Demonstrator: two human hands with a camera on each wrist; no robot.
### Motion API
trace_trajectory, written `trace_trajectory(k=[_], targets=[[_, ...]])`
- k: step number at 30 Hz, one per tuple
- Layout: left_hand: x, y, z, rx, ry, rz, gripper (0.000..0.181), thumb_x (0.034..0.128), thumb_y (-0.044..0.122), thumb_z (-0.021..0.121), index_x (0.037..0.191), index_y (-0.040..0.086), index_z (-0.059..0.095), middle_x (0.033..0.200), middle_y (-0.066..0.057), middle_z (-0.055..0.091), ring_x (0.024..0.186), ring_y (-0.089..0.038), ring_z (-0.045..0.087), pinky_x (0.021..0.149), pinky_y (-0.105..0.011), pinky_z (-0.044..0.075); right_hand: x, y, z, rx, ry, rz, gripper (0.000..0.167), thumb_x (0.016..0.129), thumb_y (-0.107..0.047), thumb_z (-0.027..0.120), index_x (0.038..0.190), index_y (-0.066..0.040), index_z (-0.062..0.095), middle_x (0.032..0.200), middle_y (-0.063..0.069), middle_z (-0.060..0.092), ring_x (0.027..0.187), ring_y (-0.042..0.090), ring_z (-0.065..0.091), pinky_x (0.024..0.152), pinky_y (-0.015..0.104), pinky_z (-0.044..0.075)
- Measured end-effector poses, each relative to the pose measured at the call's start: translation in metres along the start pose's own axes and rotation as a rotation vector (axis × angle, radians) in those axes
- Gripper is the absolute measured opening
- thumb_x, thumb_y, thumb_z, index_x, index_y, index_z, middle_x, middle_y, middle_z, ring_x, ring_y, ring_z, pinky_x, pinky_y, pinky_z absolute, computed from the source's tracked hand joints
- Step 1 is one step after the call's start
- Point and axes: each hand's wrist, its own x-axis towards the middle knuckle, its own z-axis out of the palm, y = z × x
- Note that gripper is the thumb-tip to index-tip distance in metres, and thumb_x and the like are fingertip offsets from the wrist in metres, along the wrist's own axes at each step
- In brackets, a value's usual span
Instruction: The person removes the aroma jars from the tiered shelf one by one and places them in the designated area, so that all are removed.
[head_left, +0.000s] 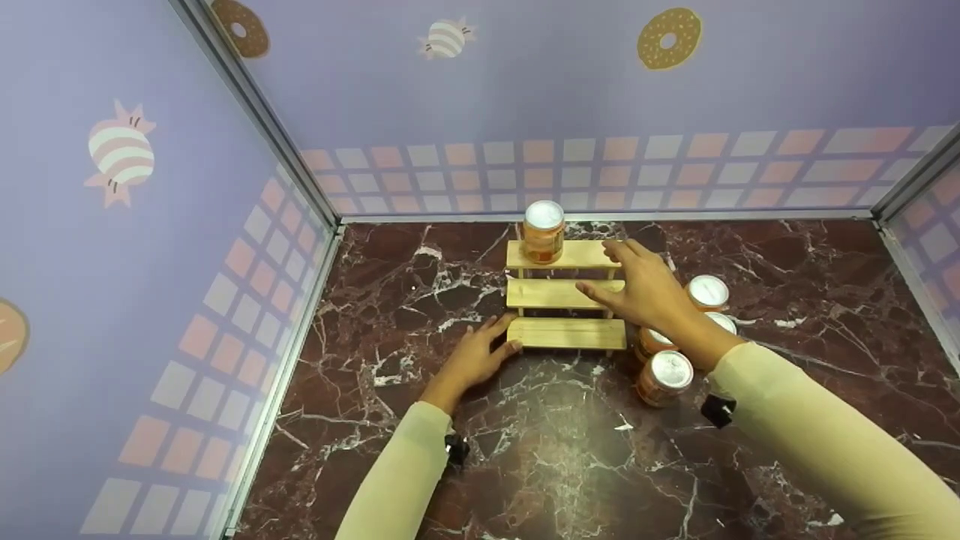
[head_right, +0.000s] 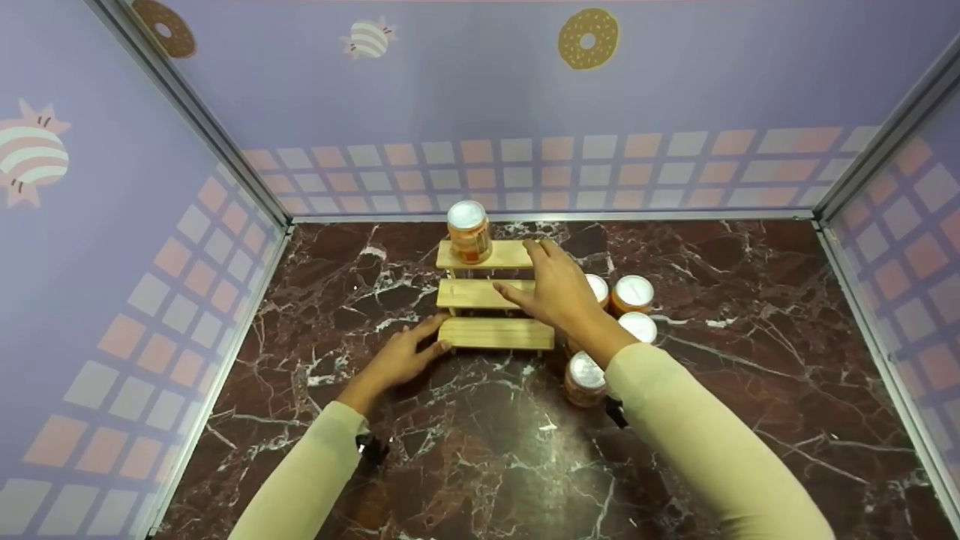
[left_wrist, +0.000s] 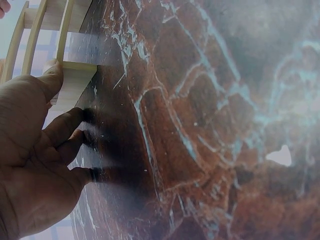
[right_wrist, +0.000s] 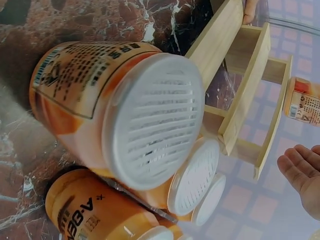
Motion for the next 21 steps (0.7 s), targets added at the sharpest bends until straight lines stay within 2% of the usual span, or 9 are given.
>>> trace_trajectory(k=[6, 13, 18, 21], targets=[[0.001, 0.000, 0.002, 0.011, -0.008, -0.002, 0.081, 0.1049, 0.078, 0.047, 0.173, 0.035, 0.038, 0.176, -0.012, 0.044, 0.167, -0.034, 0.038, 0.141, -0.061, 0.018, 0.011, -0.002, 0.007, 0.006, 0.011, 0.010, 0.087, 0.100, -0.056, 0.079, 0.158, 0.003, 0.053, 0.143, 0.027, 0.067, 0.128, 0.052, 0.067, 0.113, 0.069, 0.055], [0.000, -0.003, 0.002, 0.010, -0.004, 0.007, 0.084, 0.1035, 0.080, 0.046, 0.173, 0.035, 0.038, 0.176, -0.012, 0.044, 0.167, -0.035, 0.038, 0.141, -0.061, 0.017, 0.025, -0.008, 0.013, 0.034, 0.007, 0.020, 0.085, 0.099, -0.056, 0.081, 0.156, 0.001, 0.054, 0.144, 0.026, 0.066, 0.134, 0.052, 0.063, 0.116, 0.069, 0.052], [0.000, -0.002, 0.000, -0.009, -0.004, 0.002, 0.082, 0.1038, 0.079, 0.049, 0.173, 0.036, 0.038, 0.177, -0.010, 0.041, 0.166, -0.036, 0.038, 0.141, -0.060, 0.015, 0.034, -0.010, 0.015, 0.050, -0.003, 0.024, 0.087, 0.097, -0.052, 0.084, 0.157, 0.003, 0.052, 0.151, 0.028, 0.063, 0.141, 0.053, 0.059, 0.121, 0.069, 0.049], [-0.001, -0.001, -0.001, -0.016, -0.007, -0.005, 0.082, 0.1039, 0.078, 0.050, 0.173, 0.035, 0.038, 0.178, -0.012, 0.040, 0.165, -0.042, 0.038, 0.141, -0.061, 0.016, 0.038, -0.013, 0.016, 0.035, -0.017, 0.047, 0.092, 0.097, -0.052, 0.084, 0.162, 0.002, 0.047, 0.159, 0.031, 0.056, 0.149, 0.056, 0.052, 0.125, 0.072, 0.044]])
